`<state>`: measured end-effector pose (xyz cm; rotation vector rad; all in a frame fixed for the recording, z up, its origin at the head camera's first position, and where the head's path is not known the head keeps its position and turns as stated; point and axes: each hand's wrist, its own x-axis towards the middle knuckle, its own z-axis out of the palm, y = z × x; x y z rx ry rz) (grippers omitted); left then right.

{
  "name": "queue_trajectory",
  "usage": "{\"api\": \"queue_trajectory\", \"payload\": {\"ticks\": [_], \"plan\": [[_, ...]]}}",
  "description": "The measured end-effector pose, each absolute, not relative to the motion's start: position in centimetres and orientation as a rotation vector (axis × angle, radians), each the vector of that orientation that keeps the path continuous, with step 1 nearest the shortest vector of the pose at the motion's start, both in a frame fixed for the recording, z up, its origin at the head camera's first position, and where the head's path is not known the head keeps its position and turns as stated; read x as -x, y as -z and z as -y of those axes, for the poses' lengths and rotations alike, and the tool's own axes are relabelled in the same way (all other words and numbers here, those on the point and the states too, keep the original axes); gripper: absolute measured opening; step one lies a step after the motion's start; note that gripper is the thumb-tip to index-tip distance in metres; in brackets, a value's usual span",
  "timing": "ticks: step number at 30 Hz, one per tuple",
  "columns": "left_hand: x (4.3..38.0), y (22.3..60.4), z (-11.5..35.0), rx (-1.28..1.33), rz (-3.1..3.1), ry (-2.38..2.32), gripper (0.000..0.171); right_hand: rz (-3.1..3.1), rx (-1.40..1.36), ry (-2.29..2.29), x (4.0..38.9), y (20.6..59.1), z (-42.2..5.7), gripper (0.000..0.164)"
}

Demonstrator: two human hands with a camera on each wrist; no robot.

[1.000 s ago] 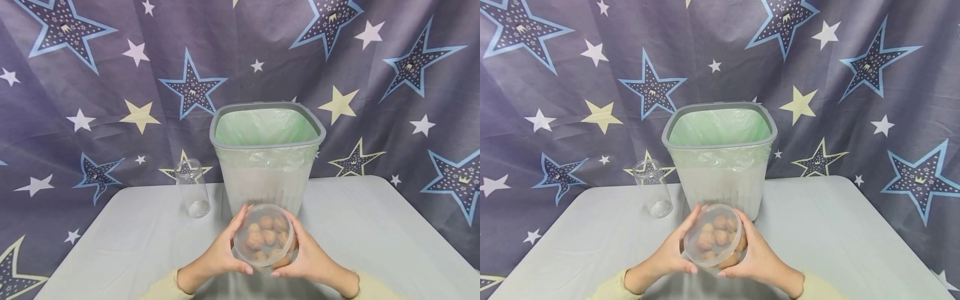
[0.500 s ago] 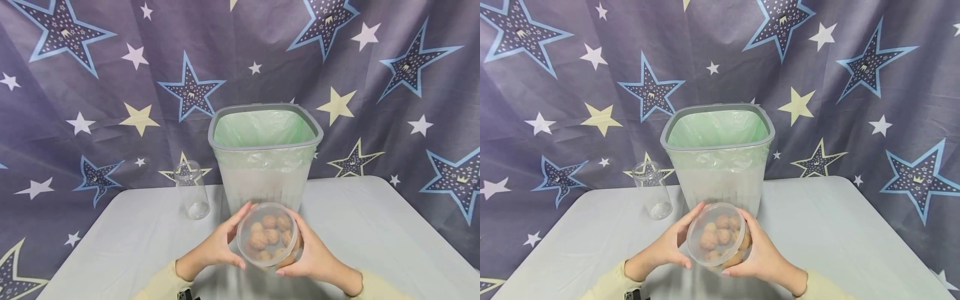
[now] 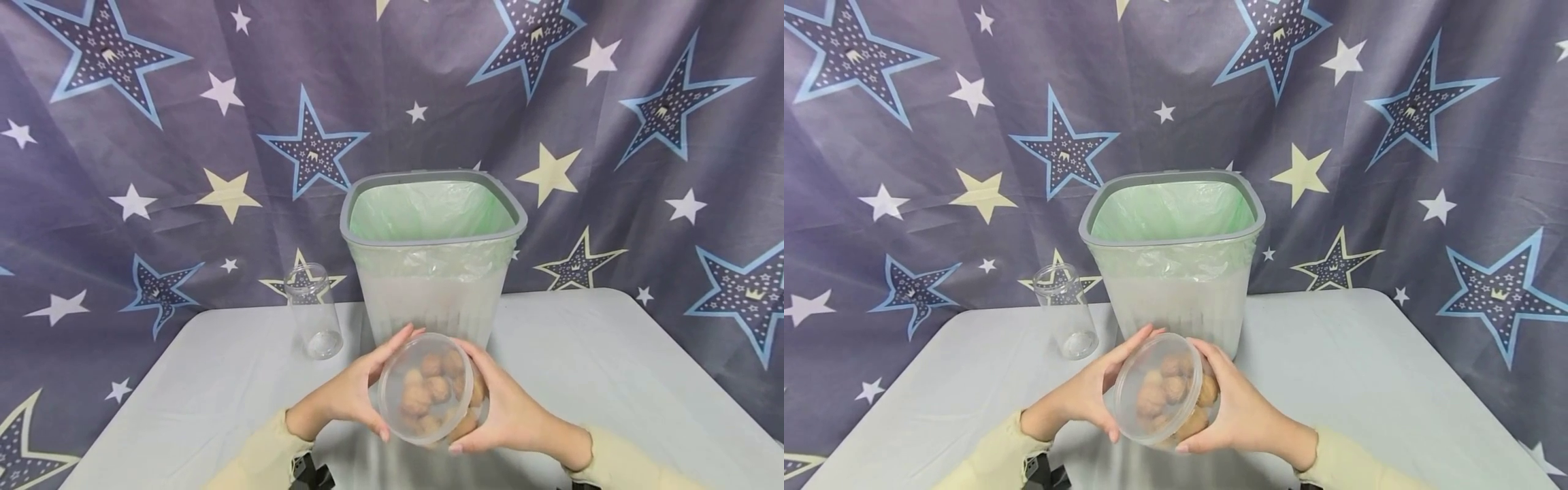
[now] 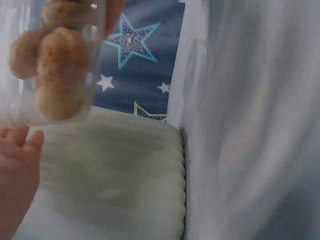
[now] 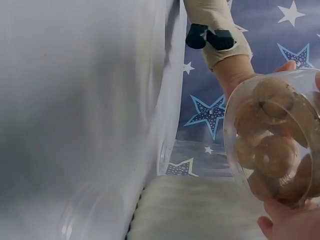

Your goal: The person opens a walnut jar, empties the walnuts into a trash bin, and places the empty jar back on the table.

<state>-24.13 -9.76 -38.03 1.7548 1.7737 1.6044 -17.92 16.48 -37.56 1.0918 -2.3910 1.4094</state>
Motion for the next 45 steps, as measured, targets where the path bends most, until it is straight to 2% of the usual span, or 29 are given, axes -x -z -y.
{"api": "queue_trajectory", "payload": {"ticks": [11,23,34,38,45], "plan": [[24.6,38.4,9.9,-1.639,-1.793,-1.601,0.126,2.446,-1.087,-1.389,18.1,36.8,-16.4,0.112],[24.4,38.4,8.9,-1.675,-1.863,-1.636,0.130,2.521,-1.068,-1.449,18.1,35.9,-16.9,0.111],[24.5,37.7,9.3,-1.744,-1.819,-1.697,0.125,2.507,-1.107,-1.458,18.3,35.4,-16.5,0.113],[24.4,37.4,9.4,-1.750,-1.785,-1.722,0.125,2.447,-1.178,-1.524,18.4,35.1,-16.2,0.113],[24.3,36.9,9.5,-1.817,-1.702,-1.752,0.128,2.338,-1.292,-1.515,18.2,35.0,-15.9,0.122]]}}
